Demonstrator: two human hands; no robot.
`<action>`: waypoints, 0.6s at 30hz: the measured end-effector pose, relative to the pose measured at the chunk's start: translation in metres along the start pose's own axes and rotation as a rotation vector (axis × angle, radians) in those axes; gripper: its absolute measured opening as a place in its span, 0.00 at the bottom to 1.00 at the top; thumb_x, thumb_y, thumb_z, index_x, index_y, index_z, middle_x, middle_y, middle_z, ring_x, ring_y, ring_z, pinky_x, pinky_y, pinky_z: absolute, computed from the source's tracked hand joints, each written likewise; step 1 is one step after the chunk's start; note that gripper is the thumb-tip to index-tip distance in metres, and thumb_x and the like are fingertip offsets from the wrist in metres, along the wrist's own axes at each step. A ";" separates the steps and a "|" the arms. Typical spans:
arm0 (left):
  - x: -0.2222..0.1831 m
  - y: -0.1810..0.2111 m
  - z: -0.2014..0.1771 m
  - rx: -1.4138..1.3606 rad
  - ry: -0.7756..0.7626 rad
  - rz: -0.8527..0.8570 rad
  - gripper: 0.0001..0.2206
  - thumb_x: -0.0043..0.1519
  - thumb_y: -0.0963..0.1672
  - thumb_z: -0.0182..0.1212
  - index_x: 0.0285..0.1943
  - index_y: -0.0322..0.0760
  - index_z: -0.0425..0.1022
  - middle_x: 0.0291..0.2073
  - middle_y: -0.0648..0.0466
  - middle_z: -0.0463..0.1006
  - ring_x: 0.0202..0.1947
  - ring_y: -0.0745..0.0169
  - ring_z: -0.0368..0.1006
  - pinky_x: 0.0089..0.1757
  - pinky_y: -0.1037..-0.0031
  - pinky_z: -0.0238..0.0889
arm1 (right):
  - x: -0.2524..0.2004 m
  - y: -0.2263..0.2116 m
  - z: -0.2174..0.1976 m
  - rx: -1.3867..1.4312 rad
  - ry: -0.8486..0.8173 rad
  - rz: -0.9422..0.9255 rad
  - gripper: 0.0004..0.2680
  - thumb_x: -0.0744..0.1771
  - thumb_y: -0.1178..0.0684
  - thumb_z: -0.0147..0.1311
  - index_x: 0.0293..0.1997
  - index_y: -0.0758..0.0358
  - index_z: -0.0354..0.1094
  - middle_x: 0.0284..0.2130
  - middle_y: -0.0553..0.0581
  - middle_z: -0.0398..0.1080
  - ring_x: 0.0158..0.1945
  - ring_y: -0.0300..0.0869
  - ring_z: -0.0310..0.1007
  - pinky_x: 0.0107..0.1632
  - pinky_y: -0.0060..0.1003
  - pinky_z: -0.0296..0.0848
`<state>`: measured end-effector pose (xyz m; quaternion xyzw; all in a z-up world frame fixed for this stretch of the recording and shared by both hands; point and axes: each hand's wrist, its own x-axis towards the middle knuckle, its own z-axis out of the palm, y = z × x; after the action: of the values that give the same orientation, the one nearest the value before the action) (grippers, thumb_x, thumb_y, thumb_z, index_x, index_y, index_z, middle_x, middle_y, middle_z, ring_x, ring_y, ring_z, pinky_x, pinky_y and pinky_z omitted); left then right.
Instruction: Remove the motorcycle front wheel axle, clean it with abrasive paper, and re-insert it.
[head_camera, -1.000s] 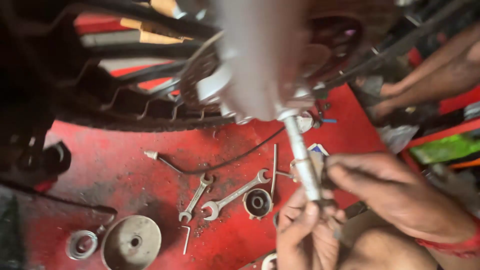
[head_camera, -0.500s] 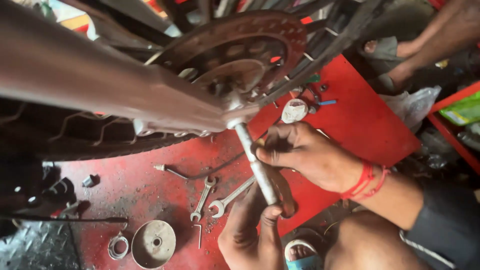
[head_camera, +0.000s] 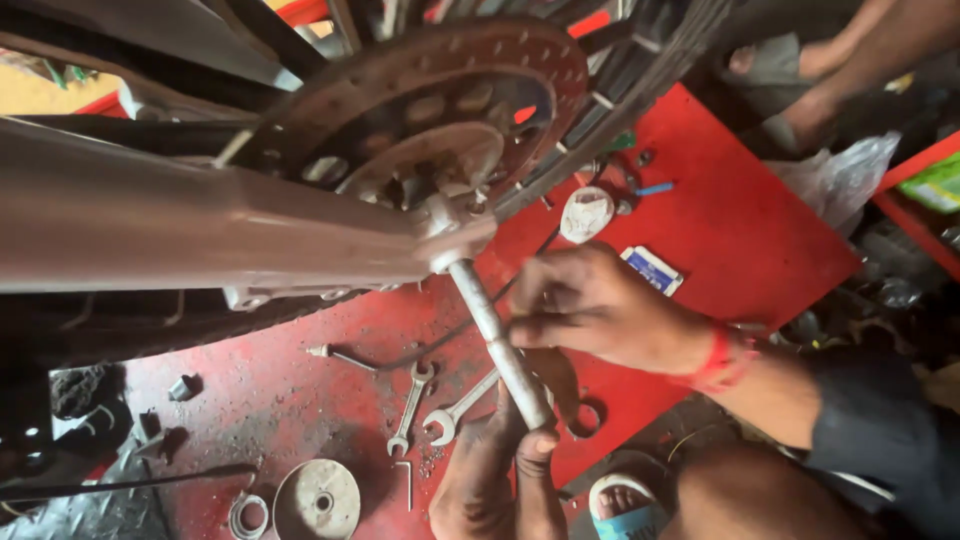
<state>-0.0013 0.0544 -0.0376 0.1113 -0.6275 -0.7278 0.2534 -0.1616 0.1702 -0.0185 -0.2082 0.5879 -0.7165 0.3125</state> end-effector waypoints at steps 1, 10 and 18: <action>-0.001 -0.003 -0.003 0.070 -0.020 0.048 0.17 0.65 0.42 0.63 0.61 0.27 0.78 0.36 0.47 0.86 0.40 0.62 0.83 0.51 0.67 0.75 | 0.004 -0.001 0.001 -0.098 -0.031 -0.082 0.06 0.66 0.60 0.63 0.34 0.66 0.68 0.32 0.48 0.71 0.40 0.31 0.71 0.44 0.29 0.73; -0.001 -0.031 -0.013 0.278 -0.063 0.117 0.19 0.60 0.43 0.68 0.59 0.29 0.79 0.36 0.49 0.87 0.39 0.65 0.86 0.48 0.72 0.77 | 0.004 0.001 -0.004 -0.076 -0.013 0.092 0.07 0.66 0.57 0.64 0.32 0.64 0.68 0.27 0.45 0.69 0.33 0.29 0.65 0.35 0.26 0.66; 0.004 -0.018 -0.009 0.230 -0.083 0.103 0.16 0.62 0.42 0.67 0.57 0.29 0.79 0.42 0.45 0.87 0.43 0.60 0.85 0.52 0.67 0.74 | 0.005 -0.041 0.006 -0.625 0.017 -0.202 0.08 0.64 0.56 0.66 0.30 0.66 0.68 0.26 0.49 0.75 0.32 0.32 0.74 0.36 0.30 0.74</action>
<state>-0.0049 0.0465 -0.0564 0.0773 -0.7215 -0.6411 0.2498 -0.1697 0.1670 0.0226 -0.3452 0.7583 -0.5305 0.1561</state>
